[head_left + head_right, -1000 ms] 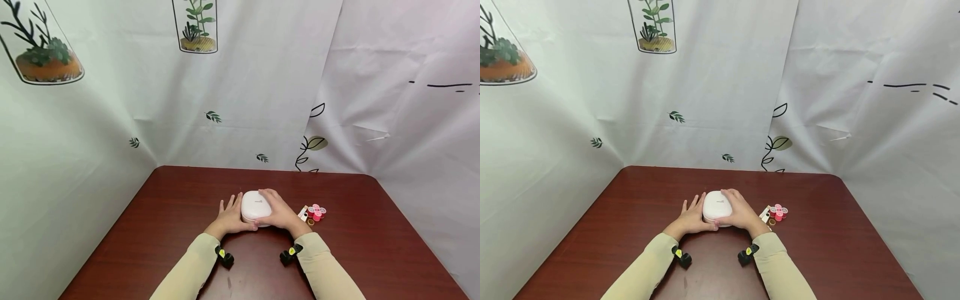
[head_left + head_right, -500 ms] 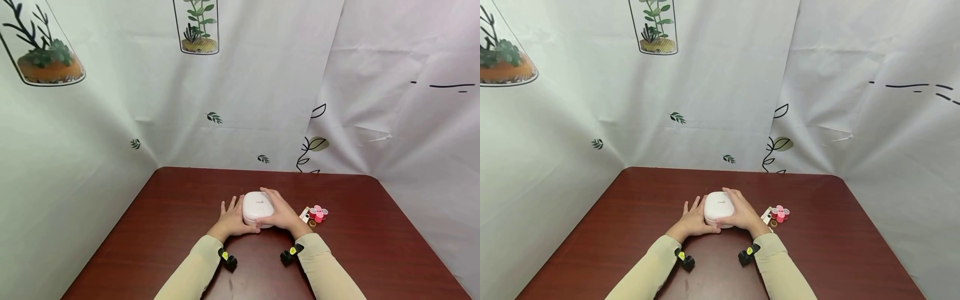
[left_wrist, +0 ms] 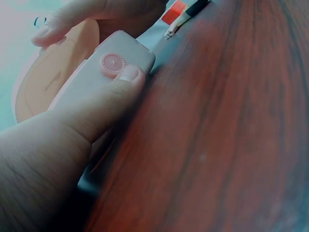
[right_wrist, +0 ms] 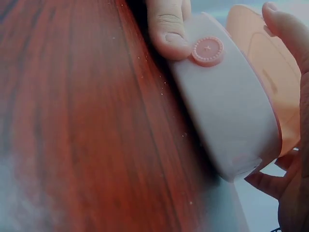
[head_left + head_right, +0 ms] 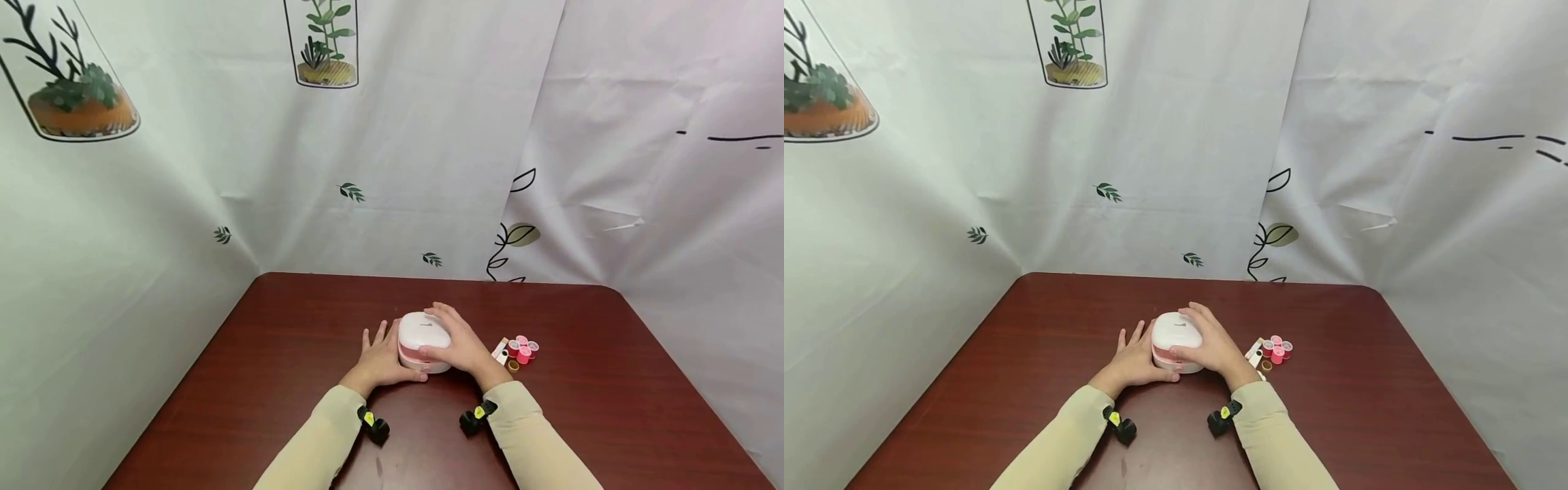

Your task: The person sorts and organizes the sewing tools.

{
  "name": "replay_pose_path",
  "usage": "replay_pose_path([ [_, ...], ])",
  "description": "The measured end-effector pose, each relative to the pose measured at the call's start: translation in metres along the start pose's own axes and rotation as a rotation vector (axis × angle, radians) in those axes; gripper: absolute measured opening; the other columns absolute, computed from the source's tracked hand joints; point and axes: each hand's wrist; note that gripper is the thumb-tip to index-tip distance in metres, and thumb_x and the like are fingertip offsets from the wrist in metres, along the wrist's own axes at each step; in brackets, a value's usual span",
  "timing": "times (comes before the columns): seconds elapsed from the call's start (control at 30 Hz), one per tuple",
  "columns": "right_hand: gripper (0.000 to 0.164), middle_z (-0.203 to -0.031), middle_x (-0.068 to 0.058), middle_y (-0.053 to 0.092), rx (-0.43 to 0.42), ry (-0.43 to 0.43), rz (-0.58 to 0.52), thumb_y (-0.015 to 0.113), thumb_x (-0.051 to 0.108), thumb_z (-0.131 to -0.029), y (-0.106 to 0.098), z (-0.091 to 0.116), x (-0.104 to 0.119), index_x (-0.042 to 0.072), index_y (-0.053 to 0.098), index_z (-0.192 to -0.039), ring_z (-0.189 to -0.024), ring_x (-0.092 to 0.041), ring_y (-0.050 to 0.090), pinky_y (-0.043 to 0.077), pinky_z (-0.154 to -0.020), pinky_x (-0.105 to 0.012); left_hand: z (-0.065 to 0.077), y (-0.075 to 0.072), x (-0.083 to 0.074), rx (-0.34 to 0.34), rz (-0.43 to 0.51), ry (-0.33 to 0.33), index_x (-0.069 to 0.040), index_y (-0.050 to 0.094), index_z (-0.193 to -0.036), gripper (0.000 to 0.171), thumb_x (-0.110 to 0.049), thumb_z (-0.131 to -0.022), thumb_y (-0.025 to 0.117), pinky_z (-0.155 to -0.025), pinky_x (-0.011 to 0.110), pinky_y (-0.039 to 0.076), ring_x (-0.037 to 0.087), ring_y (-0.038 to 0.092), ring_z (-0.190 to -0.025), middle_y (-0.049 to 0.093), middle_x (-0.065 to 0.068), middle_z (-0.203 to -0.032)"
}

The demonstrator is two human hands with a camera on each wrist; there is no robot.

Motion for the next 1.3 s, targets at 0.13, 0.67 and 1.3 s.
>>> replay_pose_path([
  [0.13, 0.076, -0.153, -0.015, 0.042, -0.020, -0.009, 0.032, 0.084, 0.044, -0.078, -0.001, -0.001, 0.001, 0.014, 0.055, -0.142, -0.135, -0.036, 0.046, 0.040, -0.106, -0.059, -0.001, 0.000, -0.002, -0.010, 0.001, -0.006, -0.005, 0.014, -0.162, 0.136, -0.080, -0.065, 0.073, -0.119, 0.062, -0.002, 0.034, 0.010, -0.154, 0.021, 0.012, -0.167],
  [0.67, 0.072, -0.150, -0.008, 0.049, -0.151, -0.002, 0.034, 0.081, 0.044, -0.082, -0.010, -0.018, 0.014, 0.018, 0.054, -0.143, -0.137, -0.031, 0.046, 0.040, -0.108, -0.058, 0.000, -0.002, -0.002, -0.022, 0.002, -0.004, -0.009, 0.017, -0.162, 0.135, -0.083, -0.063, 0.073, -0.119, 0.063, 0.001, 0.035, 0.012, -0.154, 0.022, 0.011, -0.166],
  [1.3, 0.060, -0.146, -0.015, 0.052, -0.198, 0.064, -0.043, 0.070, 0.040, -0.094, -0.023, -0.049, 0.015, 0.011, 0.053, -0.144, -0.136, -0.037, 0.046, 0.039, -0.108, -0.059, 0.000, -0.001, -0.002, -0.018, -0.006, -0.008, -0.013, 0.015, -0.163, 0.134, -0.082, -0.064, 0.072, -0.120, 0.061, -0.001, 0.032, 0.010, -0.155, 0.021, 0.008, -0.167],
])
Point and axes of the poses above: each hand's wrist, its own z-axis away from the middle knuckle, its own y-axis out of the palm, x = y × z
